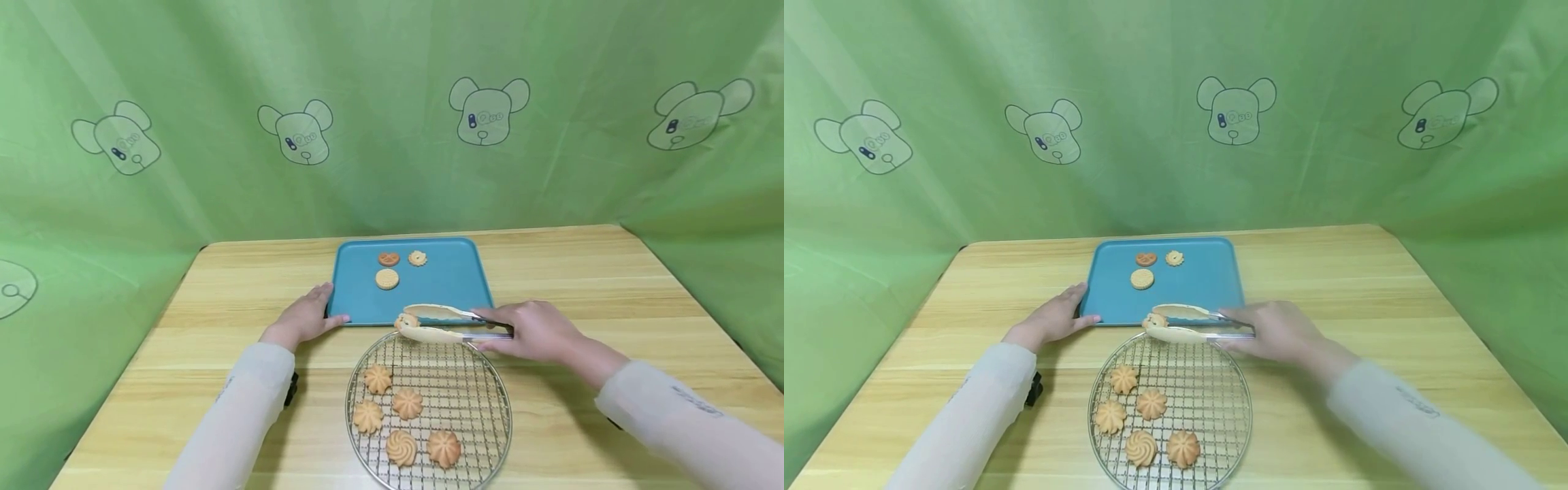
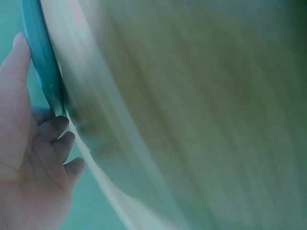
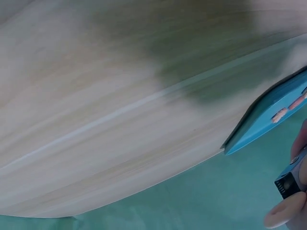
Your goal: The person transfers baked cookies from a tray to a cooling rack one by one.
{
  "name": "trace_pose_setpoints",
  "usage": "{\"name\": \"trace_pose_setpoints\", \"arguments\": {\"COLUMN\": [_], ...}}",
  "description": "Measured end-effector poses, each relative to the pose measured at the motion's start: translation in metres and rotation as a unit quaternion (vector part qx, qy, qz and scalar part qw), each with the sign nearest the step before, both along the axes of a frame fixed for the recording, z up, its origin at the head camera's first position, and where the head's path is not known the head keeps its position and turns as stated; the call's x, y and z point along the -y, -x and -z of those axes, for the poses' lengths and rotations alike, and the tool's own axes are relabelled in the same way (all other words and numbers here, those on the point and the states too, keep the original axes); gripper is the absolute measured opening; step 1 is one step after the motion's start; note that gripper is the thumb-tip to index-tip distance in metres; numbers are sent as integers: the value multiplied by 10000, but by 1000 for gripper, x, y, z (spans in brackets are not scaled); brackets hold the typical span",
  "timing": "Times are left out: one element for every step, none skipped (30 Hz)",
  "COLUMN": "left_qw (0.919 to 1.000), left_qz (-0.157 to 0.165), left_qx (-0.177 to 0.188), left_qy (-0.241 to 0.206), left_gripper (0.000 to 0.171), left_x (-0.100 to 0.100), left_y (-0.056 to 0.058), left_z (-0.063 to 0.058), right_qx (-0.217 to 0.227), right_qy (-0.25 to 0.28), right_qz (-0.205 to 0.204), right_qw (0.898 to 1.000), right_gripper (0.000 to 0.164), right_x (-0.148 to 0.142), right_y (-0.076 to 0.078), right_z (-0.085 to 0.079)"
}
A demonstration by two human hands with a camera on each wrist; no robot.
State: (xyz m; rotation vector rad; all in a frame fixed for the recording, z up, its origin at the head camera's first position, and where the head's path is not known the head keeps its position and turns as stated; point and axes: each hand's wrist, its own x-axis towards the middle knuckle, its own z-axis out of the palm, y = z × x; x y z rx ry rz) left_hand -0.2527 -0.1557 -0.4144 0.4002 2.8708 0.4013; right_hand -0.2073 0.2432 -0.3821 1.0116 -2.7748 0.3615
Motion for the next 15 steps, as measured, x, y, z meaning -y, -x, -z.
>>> {"name": "trace_pose_setpoints", "arguments": {"left_qw": [10000,10000,10000,10000,10000,10000,10000,10000,10000,10000,10000,10000,10000,10000,10000], "left_qz": [-3,-4,-6,-6,-2,-9,-7,-17,-18,-25,-27,-33,-27,-31,-27], "left_qx": [2,1,4,5,3,18,19,34,40,44,44,50,36,40,32], "left_qy": [8,14,12,15,28,45,52,59,58,63,63,60,46,44,31], "left_gripper": [90,90,90,90,90,90,90,90,90,90,90,90,90,90,90], "left_x": [0,0,0,0,0,1,1,1,1,1,1,1,1,1,1], "left_y": [0,0,1,1,1,1,2,2,2,2,2,2,2,2,2], "left_z": [0,0,1,1,1,1,2,2,2,2,2,3,2,2,2], "right_qx": [-33,-69,-100,-113,-96,-73,-21,22,68,100,113,114,118,110,95], "right_qy": [22,42,66,87,100,118,126,126,126,131,132,136,138,144,149], "right_qz": [-59,-122,-202,-252,-287,-324,-334,-335,-331,-334,-356,-387,-415,-447,-489], "right_qw": [10000,9999,9997,9996,9995,9994,9994,9994,9994,9993,9992,9991,9990,9988,9986], "right_gripper": [62,62,61,60,59,58,58,58,58,58,58,58,57,57,56], "right_x": [-2,-4,-6,-8,-10,-12,-13,-15,-17,-19,-20,-22,-23,-25,-26], "right_y": [-1,-2,-3,-4,-5,-6,-7,-8,-9,-10,-11,-12,-13,-13,-14], "right_z": [0,-1,-1,-1,-1,-2,-2,-3,-3,-4,-4,-5,-5,-5,-6]}}
